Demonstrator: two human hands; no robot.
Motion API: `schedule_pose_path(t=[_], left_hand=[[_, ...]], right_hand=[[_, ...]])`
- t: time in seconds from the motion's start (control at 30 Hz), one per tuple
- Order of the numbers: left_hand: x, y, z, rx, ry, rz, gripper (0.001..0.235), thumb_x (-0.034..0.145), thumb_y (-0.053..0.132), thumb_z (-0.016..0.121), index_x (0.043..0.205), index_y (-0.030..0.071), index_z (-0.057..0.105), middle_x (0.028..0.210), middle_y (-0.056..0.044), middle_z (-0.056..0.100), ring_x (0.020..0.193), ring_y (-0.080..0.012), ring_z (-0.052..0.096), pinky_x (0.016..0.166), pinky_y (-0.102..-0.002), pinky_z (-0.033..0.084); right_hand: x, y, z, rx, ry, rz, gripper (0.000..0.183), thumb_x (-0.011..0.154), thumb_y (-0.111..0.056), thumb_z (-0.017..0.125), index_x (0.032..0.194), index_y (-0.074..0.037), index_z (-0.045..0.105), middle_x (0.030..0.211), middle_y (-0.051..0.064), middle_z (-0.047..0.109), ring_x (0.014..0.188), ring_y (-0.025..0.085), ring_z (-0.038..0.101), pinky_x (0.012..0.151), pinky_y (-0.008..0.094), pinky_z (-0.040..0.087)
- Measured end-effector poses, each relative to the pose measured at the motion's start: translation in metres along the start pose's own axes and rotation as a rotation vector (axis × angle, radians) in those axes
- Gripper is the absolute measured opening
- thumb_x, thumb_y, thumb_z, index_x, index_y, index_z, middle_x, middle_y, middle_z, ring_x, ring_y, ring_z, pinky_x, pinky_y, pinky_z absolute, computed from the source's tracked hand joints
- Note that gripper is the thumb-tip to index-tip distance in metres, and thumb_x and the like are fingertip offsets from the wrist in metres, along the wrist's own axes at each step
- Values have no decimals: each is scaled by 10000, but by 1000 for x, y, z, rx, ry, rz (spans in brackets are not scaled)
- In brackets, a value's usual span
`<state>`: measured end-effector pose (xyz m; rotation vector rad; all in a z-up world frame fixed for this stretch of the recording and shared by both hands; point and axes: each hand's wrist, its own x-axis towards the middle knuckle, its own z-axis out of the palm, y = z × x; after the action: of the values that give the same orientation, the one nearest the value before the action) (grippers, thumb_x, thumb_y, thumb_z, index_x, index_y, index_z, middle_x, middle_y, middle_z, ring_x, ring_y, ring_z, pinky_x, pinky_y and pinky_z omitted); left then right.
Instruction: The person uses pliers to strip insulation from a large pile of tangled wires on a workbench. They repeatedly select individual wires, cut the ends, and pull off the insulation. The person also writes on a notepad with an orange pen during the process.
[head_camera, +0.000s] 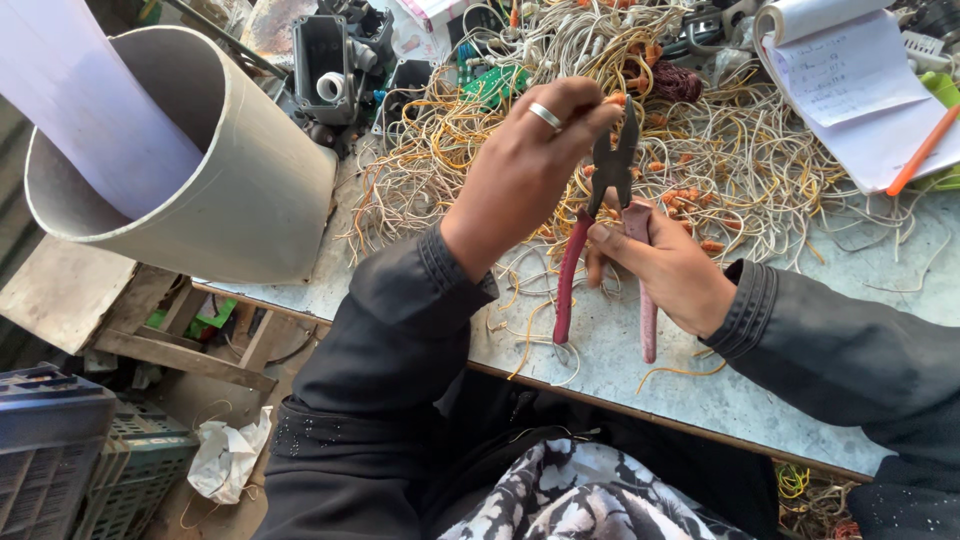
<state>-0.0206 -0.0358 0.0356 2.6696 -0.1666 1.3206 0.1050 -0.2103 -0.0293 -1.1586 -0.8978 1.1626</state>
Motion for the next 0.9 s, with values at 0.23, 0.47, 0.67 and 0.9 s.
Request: schedule_pose_path(t=[0.23,0.47,0.67,0.9], left_hand=[[4,7,2,-255,6,-154,246,1001,17,679,1233,98,696,1191,-68,676,1053,-252,727,908,-338,609],[6,8,0,-297,1,-225,146,1013,98,701,1154,130,722,1078,-41,734,939,-239,758,805,-341,612],[5,5,3,-307,-46,-241,140,982,108,720,1117,133,745,1006,-36,747,902,-229,758,787,-335,607],[6,4,2,-311,-24,-252,144,962,117,744,1103,144,760,1007,-26,754,889,-207,768,768,-312,615]], right_hand=[[-1,-10,9,-24,10,23,359,1032,-220,563,1309,4,518,999,63,681,901,185,716,856,348,567],[-1,-11,6,5,-28,16,385,1036,-225,560,1324,18,480,1027,71,676,930,205,727,889,361,571],[1,1,-2,-10,19,67,332,1040,-215,565,1272,16,508,1043,94,689,962,188,703,902,345,559],[1,-2,-2,22,57,-1,334,1063,-170,559,1352,-7,519,1253,61,611,1167,130,579,1046,311,464]])
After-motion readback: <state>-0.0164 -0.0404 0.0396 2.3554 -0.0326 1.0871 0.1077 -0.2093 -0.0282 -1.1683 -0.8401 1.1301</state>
